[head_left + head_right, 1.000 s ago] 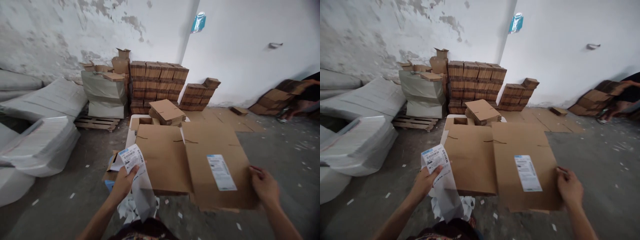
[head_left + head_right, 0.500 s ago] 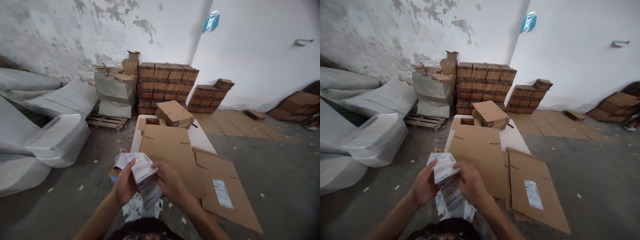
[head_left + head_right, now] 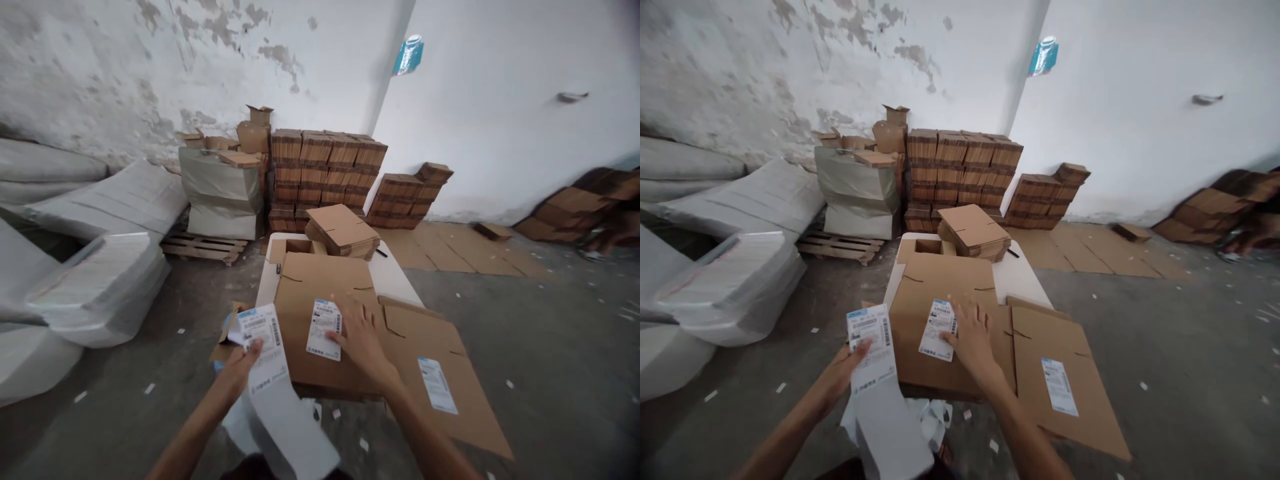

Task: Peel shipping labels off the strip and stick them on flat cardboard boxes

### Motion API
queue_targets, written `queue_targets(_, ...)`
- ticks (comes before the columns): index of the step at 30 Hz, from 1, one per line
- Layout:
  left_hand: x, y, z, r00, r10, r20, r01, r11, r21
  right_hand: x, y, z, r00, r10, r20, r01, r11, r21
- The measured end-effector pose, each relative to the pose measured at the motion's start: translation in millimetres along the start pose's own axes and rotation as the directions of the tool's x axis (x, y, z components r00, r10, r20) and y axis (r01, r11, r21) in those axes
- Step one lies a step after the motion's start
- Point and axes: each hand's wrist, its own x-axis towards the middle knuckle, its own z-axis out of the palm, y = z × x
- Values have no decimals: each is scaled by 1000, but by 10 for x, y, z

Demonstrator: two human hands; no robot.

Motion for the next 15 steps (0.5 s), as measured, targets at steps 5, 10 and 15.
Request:
queue_targets(5, -47, -185, 179, 979, 80, 186, -111, 981, 162, -326, 715, -141, 920, 387, -56, -390, 920, -46)
queue_targets(10, -65, -195, 383, 973, 24, 230, -39, 997, 63, -617, 1617, -937, 786, 583, -206, -586, 809, 50)
queue_targets(15, -94, 13, 466, 961, 240, 135, -247, 968, 35, -944, 2461, -1736, 544, 679, -493, -776, 631, 11)
